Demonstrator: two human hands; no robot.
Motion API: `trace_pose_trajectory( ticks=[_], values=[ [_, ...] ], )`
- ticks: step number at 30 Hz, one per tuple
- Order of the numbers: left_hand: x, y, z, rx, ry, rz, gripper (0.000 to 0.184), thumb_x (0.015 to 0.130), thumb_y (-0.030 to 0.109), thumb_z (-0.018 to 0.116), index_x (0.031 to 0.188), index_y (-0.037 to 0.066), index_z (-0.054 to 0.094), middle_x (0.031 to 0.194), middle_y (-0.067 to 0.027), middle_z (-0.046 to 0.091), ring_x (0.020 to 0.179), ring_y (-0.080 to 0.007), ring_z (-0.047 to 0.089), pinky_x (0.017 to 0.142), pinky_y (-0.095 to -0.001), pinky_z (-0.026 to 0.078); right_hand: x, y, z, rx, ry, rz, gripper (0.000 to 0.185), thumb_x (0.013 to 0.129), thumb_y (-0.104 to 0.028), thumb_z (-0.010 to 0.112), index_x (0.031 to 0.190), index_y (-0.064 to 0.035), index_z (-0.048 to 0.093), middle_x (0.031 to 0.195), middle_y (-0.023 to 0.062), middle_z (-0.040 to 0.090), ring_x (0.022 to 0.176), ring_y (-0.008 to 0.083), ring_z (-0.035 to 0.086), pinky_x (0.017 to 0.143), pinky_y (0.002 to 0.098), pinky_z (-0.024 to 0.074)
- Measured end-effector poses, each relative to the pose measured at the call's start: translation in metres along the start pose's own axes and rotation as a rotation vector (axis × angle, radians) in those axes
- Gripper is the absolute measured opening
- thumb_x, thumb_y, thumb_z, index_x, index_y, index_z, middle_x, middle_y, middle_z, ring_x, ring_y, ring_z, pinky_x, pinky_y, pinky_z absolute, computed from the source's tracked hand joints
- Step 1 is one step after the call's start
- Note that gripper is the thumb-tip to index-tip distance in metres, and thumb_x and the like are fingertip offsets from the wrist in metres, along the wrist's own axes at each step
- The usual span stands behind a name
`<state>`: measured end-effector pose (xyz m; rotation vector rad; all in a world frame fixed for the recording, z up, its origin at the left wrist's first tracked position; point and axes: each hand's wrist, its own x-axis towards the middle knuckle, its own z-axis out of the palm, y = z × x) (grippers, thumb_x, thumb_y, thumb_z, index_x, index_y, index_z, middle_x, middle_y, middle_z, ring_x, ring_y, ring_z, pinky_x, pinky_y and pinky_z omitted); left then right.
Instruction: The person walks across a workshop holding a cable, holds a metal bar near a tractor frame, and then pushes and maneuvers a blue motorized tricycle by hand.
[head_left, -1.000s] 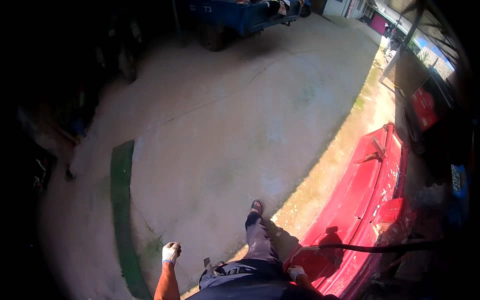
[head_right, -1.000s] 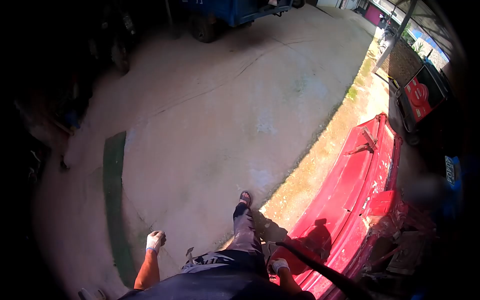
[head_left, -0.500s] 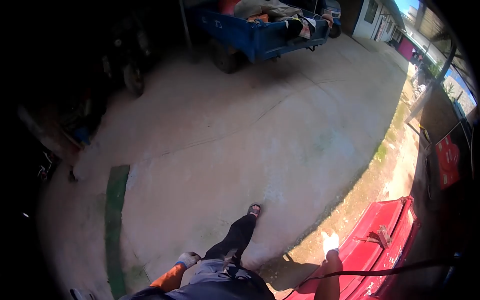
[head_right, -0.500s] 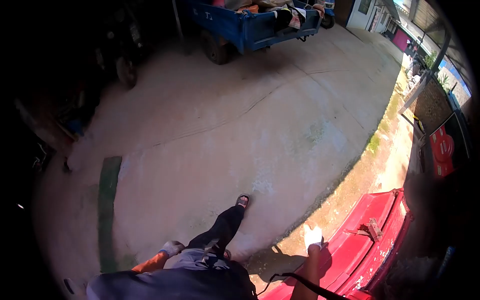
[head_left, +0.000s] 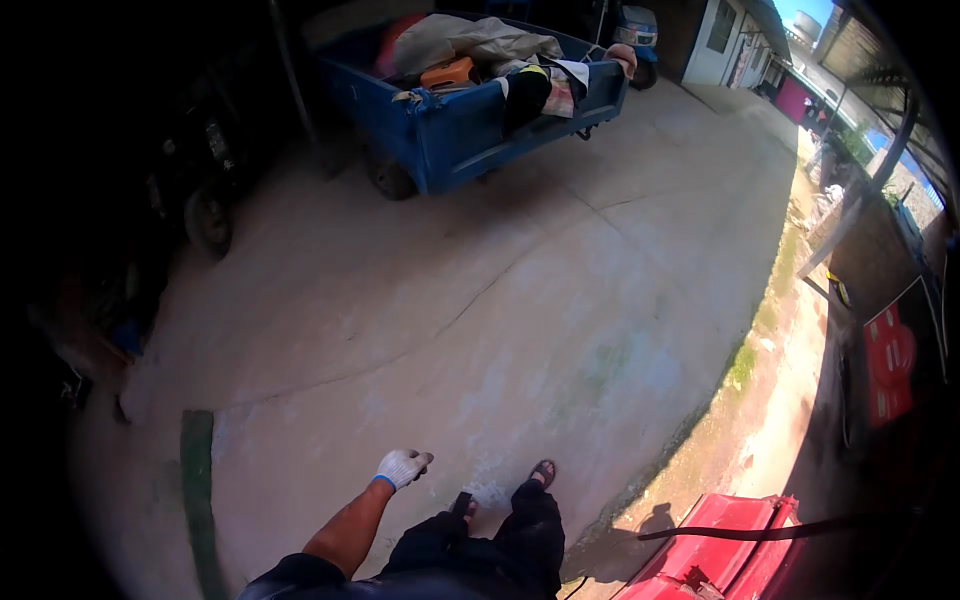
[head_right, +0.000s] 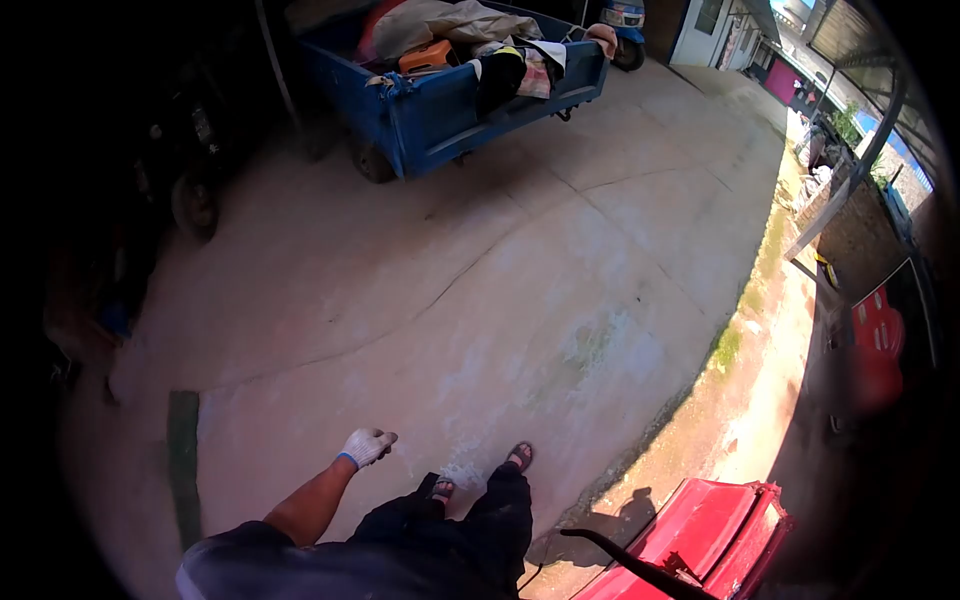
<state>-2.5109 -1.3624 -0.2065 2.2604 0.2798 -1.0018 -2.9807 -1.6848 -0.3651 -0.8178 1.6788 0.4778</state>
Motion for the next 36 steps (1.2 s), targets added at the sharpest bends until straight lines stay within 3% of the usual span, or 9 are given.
trace_pose_trajectory(
  ticks=[4, 10, 11, 14, 16, 21, 26, 32, 36],
  values=[
    [0.090, 0.072, 0.018, 0.078, 0.104, 0.105, 0.054, 0.082, 0.054, 0.053, 0.075, 0.004, 0.071, 0.077, -0.0167, 0.069, 0.073, -0.0320, 0.067, 0.072, -0.0399, 0.052, 0.024, -0.140, 0.015, -0.067, -0.007, -0.064, 0.012, 0.081, -0.002, 0.054, 0.092, 0.0003, 0.058, 0.064, 0.0138, 0.058, 0.047, 0.0241, 0.057, 0.041, 0.0402, 0.0501],
    [0.156, 0.157, 0.065, 0.244, 0.075, -0.041, 0.049, 0.081, 0.051, 0.052, 0.075, 0.007, 0.073, 0.084, -0.0191, 0.070, 0.086, -0.0349, 0.067, 0.082, -0.0426, 0.051, 0.059, -0.422, -0.010, -0.189, 0.033, -0.329, 0.011, 0.081, -0.002, 0.054, 0.091, -0.0007, 0.058, 0.063, 0.0133, 0.058, 0.047, 0.0231, 0.056, 0.040, 0.0390, 0.0481],
    [0.165, 0.174, 0.066, 0.221, 0.090, -0.085, 0.048, 0.081, 0.051, 0.052, 0.076, 0.008, 0.074, 0.085, -0.0188, 0.070, 0.086, -0.0348, 0.067, 0.083, -0.0426, 0.051, 0.139, -0.465, -0.041, 0.027, -0.206, -0.320, 0.019, 0.076, -0.021, 0.066, 0.085, -0.0031, 0.065, 0.069, 0.0161, 0.063, 0.064, 0.0324, 0.065, 0.056, 0.0440, 0.0508],
    [0.184, 0.237, 0.071, 0.180, 0.098, -0.133, 0.047, 0.081, 0.050, 0.052, 0.076, 0.008, 0.074, 0.086, -0.0189, 0.070, 0.086, -0.0349, 0.067, 0.083, -0.0421, 0.051, -0.031, -0.682, -0.025, -0.684, 0.124, -0.753, 0.010, 0.083, -0.012, 0.057, 0.080, -0.0028, 0.060, 0.057, 0.0112, 0.056, 0.045, 0.0219, 0.055, 0.040, 0.0345, 0.0431],
    [0.208, 0.279, 0.075, 0.165, 0.089, -0.129, 0.047, 0.081, 0.050, 0.052, 0.076, 0.008, 0.074, 0.086, -0.0188, 0.070, 0.086, -0.0351, 0.067, 0.083, -0.0419, 0.051, -0.081, -0.779, -0.009, -0.330, 0.241, -0.865, 0.020, 0.085, -0.018, 0.058, 0.084, 0.0011, 0.064, 0.058, 0.0113, 0.059, 0.045, 0.0197, 0.055, 0.041, 0.0327, 0.0429],
    [0.295, 0.384, 0.081, 0.205, 0.013, -0.124, 0.047, 0.081, 0.050, 0.055, 0.073, 0.008, 0.074, 0.085, -0.0190, 0.070, 0.088, -0.0343, 0.067, 0.084, -0.0405, 0.051, -0.069, -0.978, 0.009, -0.313, 0.139, -0.905, 0.028, 0.090, -0.025, 0.055, 0.091, 0.0019, 0.064, 0.062, 0.0098, 0.062, 0.046, 0.0157, 0.055, 0.043, 0.0293, 0.0459],
    [0.428, 0.492, 0.086, 0.143, -0.051, -0.163, 0.047, 0.080, 0.049, 0.055, 0.073, 0.007, 0.073, 0.083, -0.0191, 0.070, 0.087, -0.0332, 0.067, 0.084, -0.0406, 0.051, -0.026, -1.069, 0.038, -0.256, 0.074, -0.712, 0.021, 0.088, -0.019, 0.060, 0.092, 0.0016, 0.061, 0.063, 0.0101, 0.061, 0.044, 0.0170, 0.054, 0.040, 0.0305, 0.0478],
    [0.536, 0.711, 0.018, 0.129, 0.006, -0.030, 0.050, 0.080, 0.050, 0.055, 0.071, 0.004, 0.072, 0.077, -0.0190, 0.069, 0.079, -0.0331, 0.067, 0.078, -0.0413, 0.050, 0.024, -1.077, 0.049, -0.275, 0.055, -0.385, 0.009, 0.083, -0.006, 0.057, 0.087, 0.0015, 0.060, 0.066, 0.0156, 0.062, 0.053, 0.0265, 0.060, 0.043, 0.0422, 0.0481],
    [0.600, 0.847, -0.011, 0.082, 0.083, 0.011, 0.051, 0.080, 0.050, 0.055, 0.069, 0.002, 0.070, 0.071, -0.0191, 0.067, 0.073, -0.0329, 0.066, 0.074, -0.0413, 0.050, 0.114, -1.054, 0.036, -0.131, -0.023, -0.186, 0.015, 0.090, -0.009, 0.056, 0.100, -0.0003, 0.061, 0.070, 0.0144, 0.066, 0.054, 0.0269, 0.064, 0.047, 0.0425, 0.0553]
  ],
)
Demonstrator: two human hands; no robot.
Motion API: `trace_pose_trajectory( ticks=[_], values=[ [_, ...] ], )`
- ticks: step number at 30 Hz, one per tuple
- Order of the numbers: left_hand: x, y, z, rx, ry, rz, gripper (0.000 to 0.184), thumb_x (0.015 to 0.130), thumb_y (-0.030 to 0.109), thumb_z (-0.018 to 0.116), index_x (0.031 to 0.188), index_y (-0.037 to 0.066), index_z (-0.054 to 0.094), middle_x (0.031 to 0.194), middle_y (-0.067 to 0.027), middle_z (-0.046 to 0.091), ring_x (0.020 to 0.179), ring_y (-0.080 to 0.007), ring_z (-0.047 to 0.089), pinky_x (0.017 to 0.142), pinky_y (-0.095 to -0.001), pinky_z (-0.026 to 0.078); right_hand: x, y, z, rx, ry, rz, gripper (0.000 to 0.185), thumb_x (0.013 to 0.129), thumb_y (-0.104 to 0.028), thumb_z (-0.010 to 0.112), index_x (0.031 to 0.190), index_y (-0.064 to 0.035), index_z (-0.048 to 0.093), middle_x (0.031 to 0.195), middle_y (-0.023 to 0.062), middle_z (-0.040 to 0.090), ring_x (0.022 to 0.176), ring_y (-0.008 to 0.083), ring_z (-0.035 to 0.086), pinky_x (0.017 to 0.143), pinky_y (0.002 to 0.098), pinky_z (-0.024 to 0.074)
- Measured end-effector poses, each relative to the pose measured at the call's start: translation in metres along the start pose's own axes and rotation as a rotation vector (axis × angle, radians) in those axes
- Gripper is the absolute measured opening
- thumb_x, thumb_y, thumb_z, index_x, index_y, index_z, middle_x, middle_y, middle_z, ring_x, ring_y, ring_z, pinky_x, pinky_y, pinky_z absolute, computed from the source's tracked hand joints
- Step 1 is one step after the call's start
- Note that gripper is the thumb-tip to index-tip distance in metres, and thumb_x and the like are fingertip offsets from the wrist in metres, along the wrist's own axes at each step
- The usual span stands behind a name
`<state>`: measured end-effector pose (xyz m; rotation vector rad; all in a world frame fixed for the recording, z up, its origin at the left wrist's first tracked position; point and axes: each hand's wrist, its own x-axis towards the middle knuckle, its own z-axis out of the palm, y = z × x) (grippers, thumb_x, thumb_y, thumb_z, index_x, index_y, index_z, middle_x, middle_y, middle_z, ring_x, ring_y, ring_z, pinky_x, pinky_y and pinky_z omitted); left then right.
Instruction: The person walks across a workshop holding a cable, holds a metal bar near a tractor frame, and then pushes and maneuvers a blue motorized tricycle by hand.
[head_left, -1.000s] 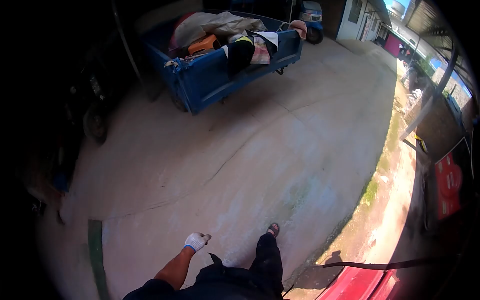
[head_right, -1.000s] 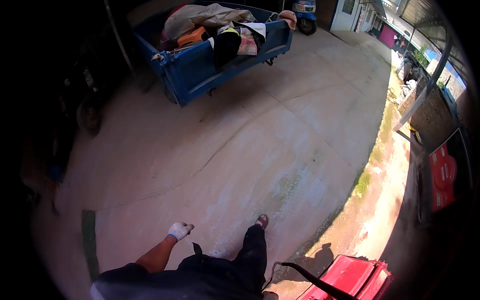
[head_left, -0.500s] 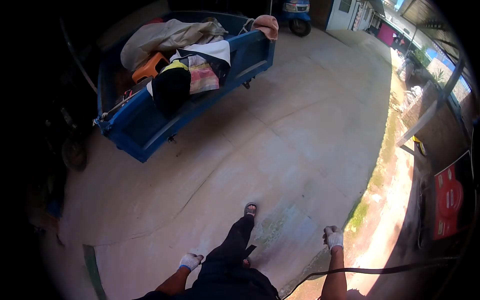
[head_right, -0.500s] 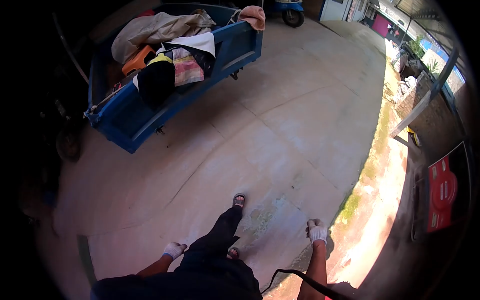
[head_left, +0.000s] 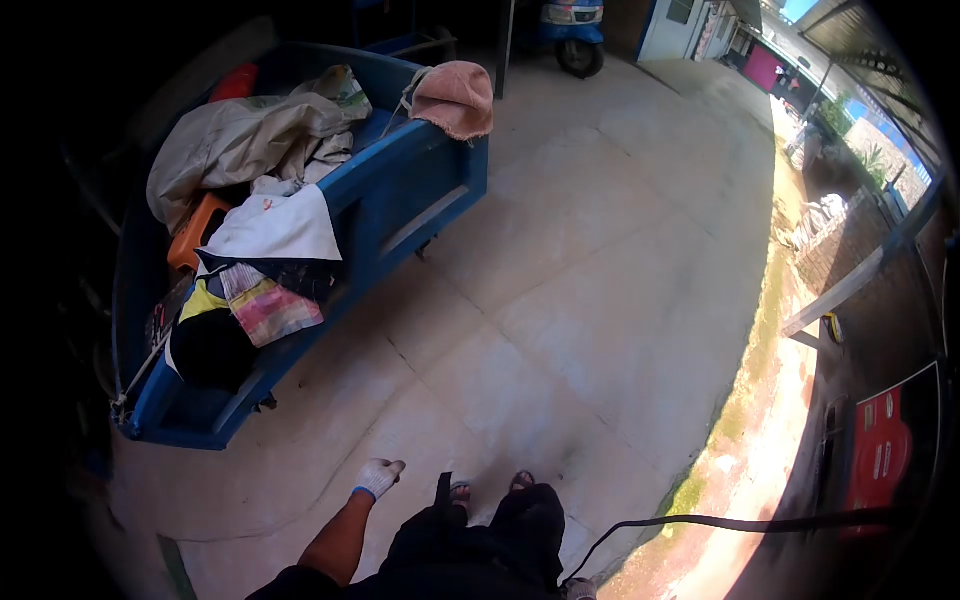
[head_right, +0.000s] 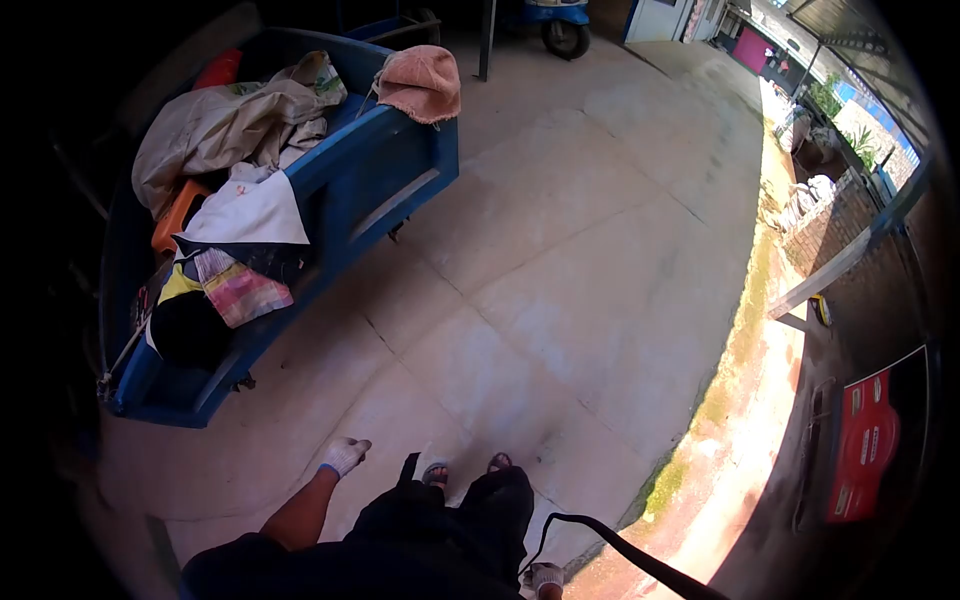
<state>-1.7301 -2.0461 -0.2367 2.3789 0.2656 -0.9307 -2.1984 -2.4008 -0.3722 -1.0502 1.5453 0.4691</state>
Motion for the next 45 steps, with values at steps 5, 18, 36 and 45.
trace_pose_trajectory(
  ticks=[5, 18, 36, 45],
  values=[
    [0.085, 0.084, 0.015, -0.056, 0.060, -0.006, 0.050, 0.081, 0.049, 0.057, 0.069, 0.002, 0.069, 0.070, -0.0165, 0.067, 0.070, -0.0293, 0.065, 0.070, -0.0403, 0.050, 0.046, -0.134, -0.014, -0.036, -0.033, 0.138, 0.014, 0.090, -0.010, 0.055, 0.099, -0.0006, 0.062, 0.070, 0.0142, 0.066, 0.055, 0.0269, 0.064, 0.048, 0.0426, 0.0557],
    [0.189, 0.283, 0.098, -0.071, 0.013, -0.178, 0.047, 0.082, 0.048, 0.054, 0.074, 0.006, 0.074, 0.081, -0.0184, 0.070, 0.083, -0.0324, 0.067, 0.081, -0.0405, 0.051, 0.133, -0.846, -0.097, -0.112, -0.048, -0.516, 0.024, 0.085, 0.005, 0.042, 0.098, -0.0028, 0.059, 0.072, 0.0150, 0.063, 0.049, 0.0224, 0.058, 0.044, 0.0351, 0.0519],
    [0.481, 0.651, -0.054, -0.422, 0.233, -0.257, 0.050, 0.083, 0.049, 0.056, 0.073, 0.003, 0.072, 0.073, -0.0187, 0.068, 0.074, -0.0320, 0.067, 0.073, -0.0405, 0.051, 0.272, -1.102, 0.012, -0.095, -0.147, 0.028, 0.013, 0.086, 0.007, 0.048, 0.095, 0.0005, 0.055, 0.066, 0.0169, 0.056, 0.051, 0.0307, 0.055, 0.042, 0.0455, 0.0420],
    [0.571, 0.718, -0.018, -0.522, 0.358, -0.547, 0.048, 0.081, 0.047, 0.058, 0.073, 0.002, 0.072, 0.073, -0.0171, 0.069, 0.071, -0.0298, 0.067, 0.071, -0.0385, 0.051, 0.333, -1.431, 0.064, -0.517, -0.110, -0.281, 0.014, 0.085, -0.007, 0.052, 0.095, 0.0016, 0.059, 0.065, 0.0160, 0.062, 0.046, 0.0284, 0.060, 0.046, 0.0449, 0.0556]
  ],
)
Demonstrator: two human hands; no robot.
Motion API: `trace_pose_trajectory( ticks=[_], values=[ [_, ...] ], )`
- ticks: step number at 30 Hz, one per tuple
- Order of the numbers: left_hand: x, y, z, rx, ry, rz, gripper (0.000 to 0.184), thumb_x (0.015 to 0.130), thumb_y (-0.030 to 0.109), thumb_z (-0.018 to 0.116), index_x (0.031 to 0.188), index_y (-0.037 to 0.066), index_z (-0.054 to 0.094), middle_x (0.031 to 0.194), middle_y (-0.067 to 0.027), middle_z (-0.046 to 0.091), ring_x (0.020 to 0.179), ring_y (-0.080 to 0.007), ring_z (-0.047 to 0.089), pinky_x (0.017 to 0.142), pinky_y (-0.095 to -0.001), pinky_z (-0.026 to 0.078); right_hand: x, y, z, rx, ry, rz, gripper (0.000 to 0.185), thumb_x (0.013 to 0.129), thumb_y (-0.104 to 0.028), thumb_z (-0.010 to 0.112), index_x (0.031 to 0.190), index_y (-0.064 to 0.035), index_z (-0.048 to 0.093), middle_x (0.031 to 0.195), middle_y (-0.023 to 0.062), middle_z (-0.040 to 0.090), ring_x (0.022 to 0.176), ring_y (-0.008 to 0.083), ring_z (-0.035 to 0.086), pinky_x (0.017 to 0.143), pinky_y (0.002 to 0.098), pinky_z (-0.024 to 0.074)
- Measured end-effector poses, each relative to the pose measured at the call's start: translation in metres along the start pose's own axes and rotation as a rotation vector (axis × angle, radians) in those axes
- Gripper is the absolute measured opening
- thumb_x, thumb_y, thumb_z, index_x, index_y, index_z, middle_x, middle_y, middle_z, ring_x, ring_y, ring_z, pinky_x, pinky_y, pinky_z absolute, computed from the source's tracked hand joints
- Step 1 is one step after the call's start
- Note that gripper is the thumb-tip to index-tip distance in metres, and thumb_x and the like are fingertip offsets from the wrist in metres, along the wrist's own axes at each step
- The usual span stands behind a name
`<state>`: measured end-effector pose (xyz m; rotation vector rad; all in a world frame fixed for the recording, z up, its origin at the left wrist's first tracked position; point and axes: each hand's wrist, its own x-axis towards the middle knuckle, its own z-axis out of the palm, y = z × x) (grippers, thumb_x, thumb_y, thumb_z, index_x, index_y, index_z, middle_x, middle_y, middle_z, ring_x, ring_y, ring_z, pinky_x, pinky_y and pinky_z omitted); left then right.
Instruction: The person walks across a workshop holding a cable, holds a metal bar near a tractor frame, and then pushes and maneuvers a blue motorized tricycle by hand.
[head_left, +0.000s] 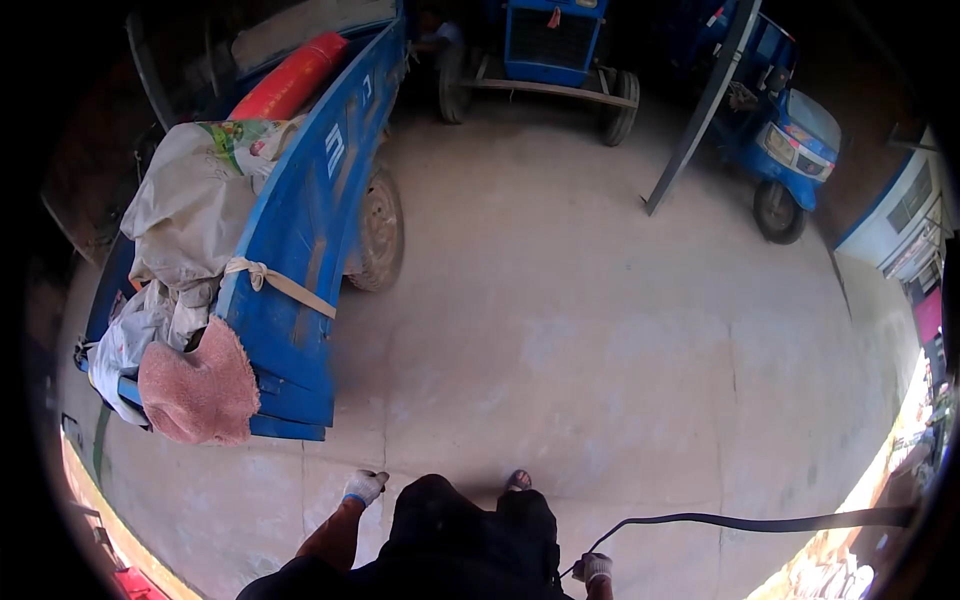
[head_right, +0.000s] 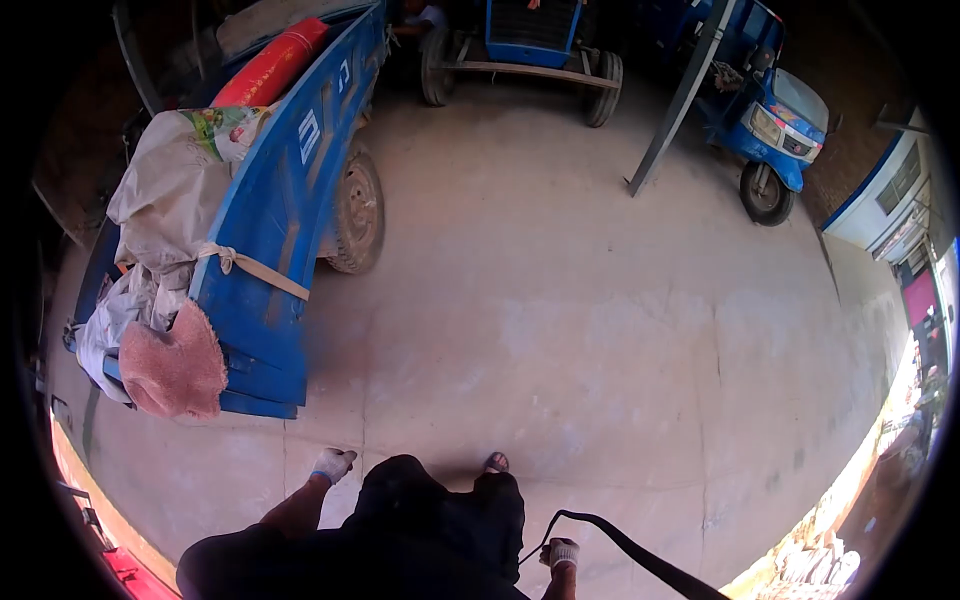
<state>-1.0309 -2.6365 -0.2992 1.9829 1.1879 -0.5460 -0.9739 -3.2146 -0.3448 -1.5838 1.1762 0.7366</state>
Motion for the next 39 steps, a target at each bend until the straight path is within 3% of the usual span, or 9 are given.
trace_pose_trajectory(
  ticks=[3, 10, 17, 18, 20, 23, 30, 36, 39],
  values=[
    [-0.030, 0.046, 0.017, -0.078, -0.005, -0.103, 0.046, 0.080, 0.046, 0.058, 0.072, 0.003, 0.072, 0.069, -0.0152, 0.068, 0.065, -0.0274, 0.066, 0.065, -0.0383, 0.051, 0.015, -0.139, -0.029, 0.129, 0.001, -0.066, 0.005, 0.083, 0.002, 0.051, 0.084, -0.0035, 0.052, 0.062, 0.0106, 0.053, 0.049, 0.0265, 0.053, 0.043, 0.0445, 0.0416],
    [-0.013, 0.134, 0.029, -0.131, -0.056, -0.182, 0.047, 0.082, 0.046, 0.058, 0.072, 0.002, 0.070, 0.062, -0.0116, 0.064, 0.055, -0.0227, 0.061, 0.056, -0.0364, 0.050, 0.060, -0.311, -0.032, 0.082, -0.088, -0.387, 0.016, 0.085, -0.006, 0.055, 0.099, 0.0024, 0.056, 0.067, 0.0153, 0.060, 0.047, 0.0241, 0.056, 0.040, 0.0370, 0.0480],
    [0.106, 0.235, -0.019, -0.356, 0.064, -0.075, 0.041, 0.083, 0.040, 0.064, 0.080, -0.001, 0.069, 0.066, -0.0091, 0.065, 0.054, -0.0179, 0.060, 0.052, -0.0313, 0.049, 0.171, -0.304, 0.026, 0.003, -0.300, -0.048, 0.009, 0.085, -0.006, 0.053, 0.086, 0.0017, 0.057, 0.067, 0.0189, 0.060, 0.052, 0.0330, 0.060, 0.045, 0.0473, 0.0516],
    [0.125, 0.244, -0.029, -0.360, 0.064, -0.035, 0.040, 0.082, 0.037, 0.066, 0.085, -0.002, 0.069, 0.068, -0.0095, 0.065, 0.057, -0.0175, 0.061, 0.051, -0.0307, 0.050, 0.135, -0.319, 0.049, -0.069, -0.209, 0.068, 0.021, 0.080, 0.000, 0.047, 0.065, -0.0141, 0.043, 0.051, 0.0029, 0.029, 0.042, 0.0244, 0.036, 0.040, 0.0413, 0.0273],
    [0.153, 0.293, -0.056, -0.460, 0.089, 0.064, 0.044, 0.082, 0.038, 0.066, 0.105, 0.001, 0.068, 0.075, -0.0111, 0.066, 0.062, -0.0169, 0.062, 0.052, -0.0310, 0.051, 0.266, -0.262, 0.045, 0.197, -0.436, 0.267, 0.015, 0.078, 0.003, 0.046, 0.069, -0.0086, 0.048, 0.054, 0.0033, 0.030, 0.043, 0.0229, 0.035, 0.041, 0.0409, 0.0268],
    [0.206, 0.384, -0.113, -0.039, 0.203, 0.288, 0.070, 0.079, 0.038, 0.065, 0.140, 0.009, 0.045, 0.090, -0.0181, 0.070, 0.084, -0.0304, 0.068, 0.078, -0.0405, 0.053, 0.170, -0.378, 0.083, -0.114, -0.305, -0.002, 0.007, 0.076, 0.006, 0.052, 0.077, -0.0011, 0.054, 0.056, 0.0079, 0.044, 0.040, 0.0239, 0.040, 0.040, 0.0385, 0.0361],
    [0.272, 0.655, -0.364, -0.189, 0.862, 0.613, 0.076, 0.080, 0.039, 0.060, 0.143, 0.004, 0.035, 0.115, -0.0307, 0.060, 0.110, -0.0441, 0.057, 0.096, -0.0442, 0.044, 0.099, -0.615, 0.156, -0.405, -0.216, -0.363, 0.017, 0.087, -0.013, 0.058, 0.098, 0.0000, 0.060, 0.070, 0.0140, 0.064, 0.050, 0.0228, 0.060, 0.045, 0.0385, 0.0536],
    [0.306, 0.750, -0.426, -0.156, 0.947, 0.590, 0.067, 0.083, 0.039, 0.055, 0.136, -0.001, 0.046, 0.124, -0.0281, 0.057, 0.119, -0.0409, 0.052, 0.102, -0.0422, 0.040, 0.129, -0.724, 0.210, -0.444, -0.259, -0.367, 0.015, 0.085, -0.011, 0.058, 0.094, 0.0013, 0.061, 0.073, 0.0158, 0.066, 0.055, 0.0247, 0.064, 0.051, 0.0403, 0.0570],
    [0.354, 0.744, -0.392, -0.024, 0.620, 0.450, 0.047, 0.081, 0.036, 0.054, 0.115, 0.005, 0.065, 0.120, -0.0215, 0.062, 0.116, -0.0369, 0.055, 0.100, -0.0432, 0.042, 0.158, -0.755, 0.231, -0.479, -0.310, -0.325, 0.015, 0.085, -0.009, 0.058, 0.097, -0.0007, 0.061, 0.072, 0.0143, 0.066, 0.046, 0.0216, 0.060, 0.044, 0.0369, 0.0550]
  ],
)
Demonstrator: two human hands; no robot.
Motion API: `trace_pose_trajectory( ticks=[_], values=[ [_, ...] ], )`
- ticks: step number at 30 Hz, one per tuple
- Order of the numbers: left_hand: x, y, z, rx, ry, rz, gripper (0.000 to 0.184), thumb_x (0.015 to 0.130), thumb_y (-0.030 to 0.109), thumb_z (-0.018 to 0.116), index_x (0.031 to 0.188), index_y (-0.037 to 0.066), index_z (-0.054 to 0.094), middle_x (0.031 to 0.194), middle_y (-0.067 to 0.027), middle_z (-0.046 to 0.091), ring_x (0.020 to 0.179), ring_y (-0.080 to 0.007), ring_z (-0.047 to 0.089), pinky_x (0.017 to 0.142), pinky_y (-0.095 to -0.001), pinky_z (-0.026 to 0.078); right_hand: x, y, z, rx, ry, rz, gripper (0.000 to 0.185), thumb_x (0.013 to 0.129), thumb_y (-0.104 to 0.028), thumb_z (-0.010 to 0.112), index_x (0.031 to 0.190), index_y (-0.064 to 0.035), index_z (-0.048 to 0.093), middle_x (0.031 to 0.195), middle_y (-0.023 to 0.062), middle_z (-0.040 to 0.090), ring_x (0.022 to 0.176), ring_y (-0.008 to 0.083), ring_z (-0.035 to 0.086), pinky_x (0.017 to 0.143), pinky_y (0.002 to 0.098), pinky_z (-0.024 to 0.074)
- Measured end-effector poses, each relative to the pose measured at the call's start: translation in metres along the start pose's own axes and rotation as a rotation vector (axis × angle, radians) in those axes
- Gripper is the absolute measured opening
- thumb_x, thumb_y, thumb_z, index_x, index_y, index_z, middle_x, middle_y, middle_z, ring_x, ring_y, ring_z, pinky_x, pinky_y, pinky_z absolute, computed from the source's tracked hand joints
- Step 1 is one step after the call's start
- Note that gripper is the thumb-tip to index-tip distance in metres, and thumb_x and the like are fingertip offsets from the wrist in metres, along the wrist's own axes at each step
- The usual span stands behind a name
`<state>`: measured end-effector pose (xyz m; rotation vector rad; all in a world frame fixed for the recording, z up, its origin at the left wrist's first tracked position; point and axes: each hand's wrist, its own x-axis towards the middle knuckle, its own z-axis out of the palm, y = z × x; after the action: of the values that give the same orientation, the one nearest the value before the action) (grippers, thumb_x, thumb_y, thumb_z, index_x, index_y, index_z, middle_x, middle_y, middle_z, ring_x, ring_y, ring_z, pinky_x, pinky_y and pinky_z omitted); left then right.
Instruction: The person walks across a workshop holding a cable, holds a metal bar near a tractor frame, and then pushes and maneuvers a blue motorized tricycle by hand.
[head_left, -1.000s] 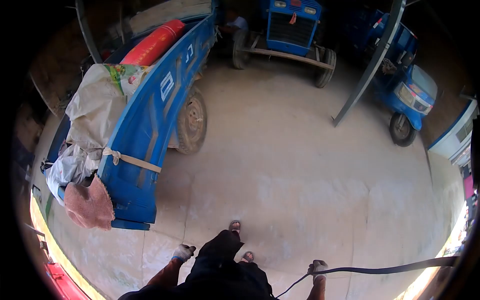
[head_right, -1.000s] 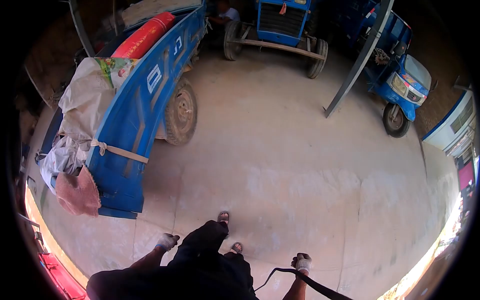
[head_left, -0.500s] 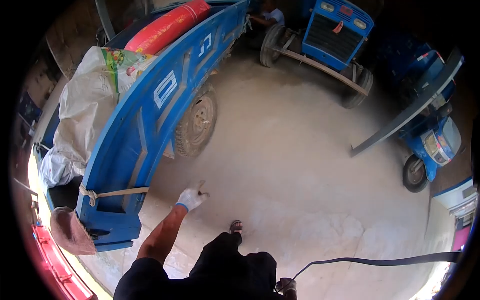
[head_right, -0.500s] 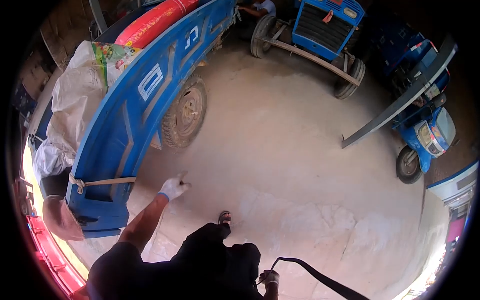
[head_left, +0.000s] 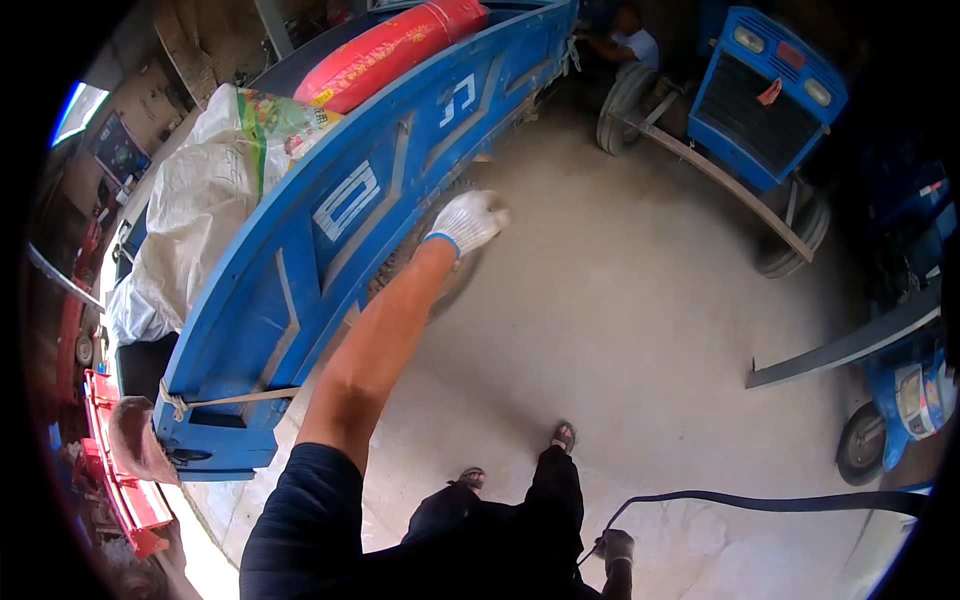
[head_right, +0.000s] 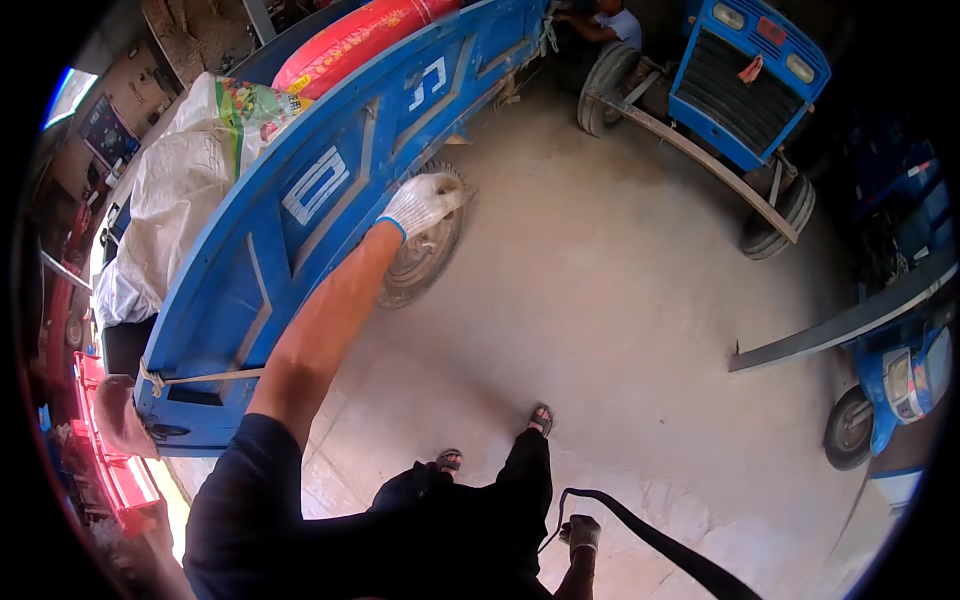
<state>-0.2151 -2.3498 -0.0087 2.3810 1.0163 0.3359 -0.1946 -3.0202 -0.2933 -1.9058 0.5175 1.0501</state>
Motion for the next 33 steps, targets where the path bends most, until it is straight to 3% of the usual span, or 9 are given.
trace_pose_trajectory(
  ticks=[3, 10, 14, 16, 19, 25, 27, 31, 33],
  values=[
    [0.004, -0.018, 0.032, 0.078, -0.065, -0.046, 0.040, 0.080, 0.036, 0.056, 0.102, 0.006, 0.071, 0.109, -0.0226, 0.065, 0.107, -0.0384, 0.059, 0.094, -0.0444, 0.045, 0.022, -0.029, -0.014, -0.119, -0.067, 0.074, 0.014, 0.084, -0.008, 0.057, 0.092, 0.0012, 0.063, 0.074, 0.0149, 0.067, 0.051, 0.0227, 0.063, 0.047, 0.0369, 0.0563],
    [0.048, -0.027, 0.004, 0.254, 0.192, -0.223, 0.032, 0.081, 0.034, 0.059, 0.101, 0.013, 0.072, 0.097, -0.0199, 0.068, 0.095, -0.0379, 0.064, 0.084, -0.0434, 0.051, 0.128, -0.130, -0.094, -0.197, -0.136, 0.166, 0.016, 0.085, -0.010, 0.055, 0.093, 0.0016, 0.062, 0.074, 0.0162, 0.066, 0.054, 0.0255, 0.063, 0.048, 0.0391, 0.0558],
    [0.084, -0.013, -0.035, 0.310, 0.259, -0.273, 0.033, 0.082, 0.034, 0.061, 0.103, 0.009, 0.071, 0.093, -0.0223, 0.068, 0.093, -0.0375, 0.065, 0.084, -0.0426, 0.051, 0.183, -0.250, -0.105, -0.133, -0.061, 0.049, 0.008, 0.080, -0.006, 0.055, 0.085, -0.0005, 0.060, 0.068, 0.0152, 0.060, 0.048, 0.0229, 0.056, 0.043, 0.0372, 0.0490],
    [0.104, -0.016, -0.051, 0.343, 0.324, -0.254, 0.034, 0.082, 0.032, 0.062, 0.104, 0.007, 0.070, 0.091, -0.0225, 0.068, 0.092, -0.0368, 0.066, 0.084, -0.0419, 0.051, 0.255, -0.276, -0.105, -0.299, -0.081, -0.162, 0.006, 0.083, -0.008, 0.056, 0.081, -0.0032, 0.060, 0.064, 0.0109, 0.060, 0.049, 0.0188, 0.056, 0.042, 0.0349, 0.0477],
    [0.148, -0.004, -0.068, 0.382, 0.344, -0.279, 0.035, 0.083, 0.028, 0.062, 0.109, 0.006, 0.067, 0.090, -0.0217, 0.069, 0.091, -0.0356, 0.067, 0.082, -0.0401, 0.052, 0.255, -0.380, -0.058, -0.210, -0.120, -0.139, 0.011, 0.086, -0.007, 0.055, 0.092, 0.0013, 0.059, 0.069, 0.0128, 0.062, 0.050, 0.0178, 0.056, 0.044, 0.0302, 0.0477],
    [0.288, -0.025, -0.084, 0.458, 0.617, -0.070, 0.038, 0.084, 0.023, 0.065, 0.118, 0.008, 0.062, 0.107, -0.0194, 0.067, 0.098, -0.0330, 0.066, 0.086, -0.0392, 0.052, 0.312, -0.471, 0.027, -0.420, -0.187, -0.276, 0.016, 0.089, -0.014, 0.060, 0.096, 0.0001, 0.062, 0.077, 0.0139, 0.067, 0.053, 0.0174, 0.061, 0.049, 0.0312, 0.0528],
    [0.336, -0.021, -0.092, 0.509, 0.748, 0.035, 0.040, 0.084, 0.023, 0.064, 0.121, 0.008, 0.060, 0.115, -0.0187, 0.065, 0.104, -0.0340, 0.063, 0.090, -0.0407, 0.049, 0.296, -0.507, 0.044, -0.378, -0.207, -0.109, 0.017, 0.089, -0.015, 0.060, 0.098, 0.0000, 0.062, 0.078, 0.0149, 0.067, 0.054, 0.0187, 0.062, 0.050, 0.0322, 0.0536],
    [0.429, 0.012, -0.117, 0.595, 0.678, -0.076, 0.045, 0.085, 0.025, 0.064, 0.126, 0.009, 0.057, 0.120, -0.0171, 0.061, 0.111, -0.0360, 0.058, 0.096, -0.0433, 0.046, 0.344, -0.509, 0.040, -0.556, -0.336, -0.107, 0.015, 0.087, -0.011, 0.057, 0.090, 0.0024, 0.062, 0.078, 0.0159, 0.067, 0.057, 0.0227, 0.064, 0.051, 0.0345, 0.0540],
    [0.472, 0.011, -0.127, 0.597, 0.661, -0.083, 0.050, 0.084, 0.030, 0.064, 0.129, 0.009, 0.055, 0.123, -0.0181, 0.060, 0.113, -0.0371, 0.057, 0.095, -0.0441, 0.046, 0.301, -0.561, 0.054, -0.351, -0.166, -0.034, 0.015, 0.087, -0.011, 0.055, 0.088, 0.0027, 0.062, 0.077, 0.0161, 0.067, 0.057, 0.0233, 0.064, 0.051, 0.0352, 0.0544]
  ],
)
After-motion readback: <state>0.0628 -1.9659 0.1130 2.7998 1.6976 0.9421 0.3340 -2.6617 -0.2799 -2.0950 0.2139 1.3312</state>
